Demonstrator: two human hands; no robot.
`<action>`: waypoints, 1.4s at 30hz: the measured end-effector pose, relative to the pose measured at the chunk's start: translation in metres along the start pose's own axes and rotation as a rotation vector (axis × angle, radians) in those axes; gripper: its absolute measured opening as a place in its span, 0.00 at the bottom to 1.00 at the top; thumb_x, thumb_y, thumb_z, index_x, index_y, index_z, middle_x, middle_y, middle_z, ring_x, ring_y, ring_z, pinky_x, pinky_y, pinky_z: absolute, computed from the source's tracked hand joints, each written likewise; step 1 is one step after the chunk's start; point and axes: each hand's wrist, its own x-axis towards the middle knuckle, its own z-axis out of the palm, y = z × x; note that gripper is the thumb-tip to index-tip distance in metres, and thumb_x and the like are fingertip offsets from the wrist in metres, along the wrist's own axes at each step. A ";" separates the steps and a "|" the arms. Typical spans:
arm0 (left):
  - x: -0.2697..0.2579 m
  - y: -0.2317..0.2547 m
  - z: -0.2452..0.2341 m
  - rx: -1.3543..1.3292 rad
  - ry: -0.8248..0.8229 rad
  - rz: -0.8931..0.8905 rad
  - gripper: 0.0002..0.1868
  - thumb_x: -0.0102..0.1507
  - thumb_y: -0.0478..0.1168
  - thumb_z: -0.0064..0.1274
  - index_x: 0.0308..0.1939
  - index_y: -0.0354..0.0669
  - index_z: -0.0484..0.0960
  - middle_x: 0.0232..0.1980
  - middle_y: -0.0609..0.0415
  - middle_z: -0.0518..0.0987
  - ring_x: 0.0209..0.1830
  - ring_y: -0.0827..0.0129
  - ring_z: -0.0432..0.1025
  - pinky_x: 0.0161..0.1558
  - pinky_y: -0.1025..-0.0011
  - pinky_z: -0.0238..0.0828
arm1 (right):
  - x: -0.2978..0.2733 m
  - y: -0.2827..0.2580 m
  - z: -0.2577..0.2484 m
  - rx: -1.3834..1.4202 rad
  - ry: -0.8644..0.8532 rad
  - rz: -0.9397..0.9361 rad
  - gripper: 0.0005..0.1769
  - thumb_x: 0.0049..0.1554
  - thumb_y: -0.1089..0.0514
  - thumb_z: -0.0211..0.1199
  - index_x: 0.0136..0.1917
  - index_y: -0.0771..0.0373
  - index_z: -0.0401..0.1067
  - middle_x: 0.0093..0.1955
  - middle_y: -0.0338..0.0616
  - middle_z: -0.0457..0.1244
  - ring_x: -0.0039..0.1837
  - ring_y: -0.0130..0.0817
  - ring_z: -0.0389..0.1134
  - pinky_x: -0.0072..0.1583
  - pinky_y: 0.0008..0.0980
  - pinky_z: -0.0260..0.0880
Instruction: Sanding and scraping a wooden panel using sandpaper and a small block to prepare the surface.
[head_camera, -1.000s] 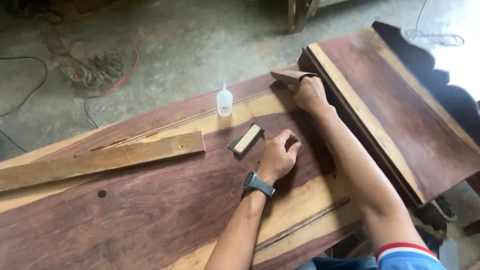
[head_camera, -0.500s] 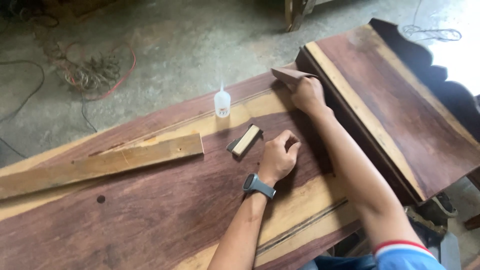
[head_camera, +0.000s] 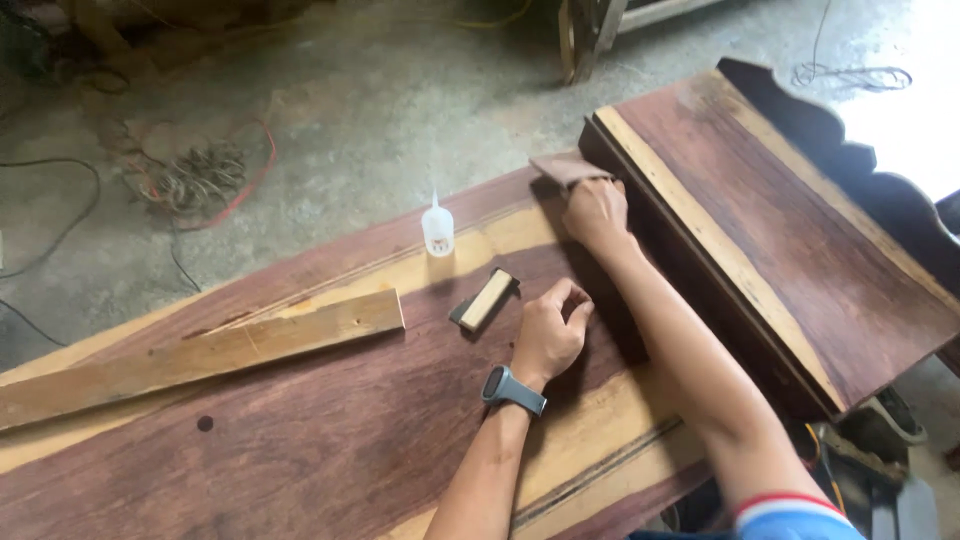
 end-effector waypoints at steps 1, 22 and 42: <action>-0.002 0.001 -0.002 0.005 0.008 0.009 0.05 0.63 0.44 0.53 0.40 0.55 0.82 0.32 0.55 0.84 0.38 0.60 0.80 0.42 0.64 0.77 | 0.012 -0.008 0.000 0.003 0.012 -0.004 0.16 0.50 0.54 0.55 0.36 0.62 0.81 0.39 0.53 0.73 0.50 0.52 0.75 0.56 0.46 0.62; -0.002 0.005 -0.004 -0.006 -0.008 -0.027 0.05 0.62 0.43 0.54 0.38 0.54 0.85 0.31 0.54 0.84 0.34 0.62 0.79 0.38 0.66 0.76 | -0.021 -0.028 -0.024 0.094 -0.128 0.005 0.19 0.55 0.60 0.48 0.46 0.65 0.81 0.47 0.52 0.73 0.54 0.55 0.75 0.64 0.54 0.57; -0.003 0.006 -0.003 0.010 0.009 0.019 0.04 0.62 0.43 0.54 0.38 0.55 0.84 0.32 0.54 0.84 0.38 0.63 0.80 0.42 0.65 0.77 | -0.056 -0.015 -0.071 0.068 -0.225 0.024 0.20 0.56 0.57 0.48 0.44 0.65 0.82 0.45 0.54 0.73 0.55 0.53 0.75 0.54 0.53 0.75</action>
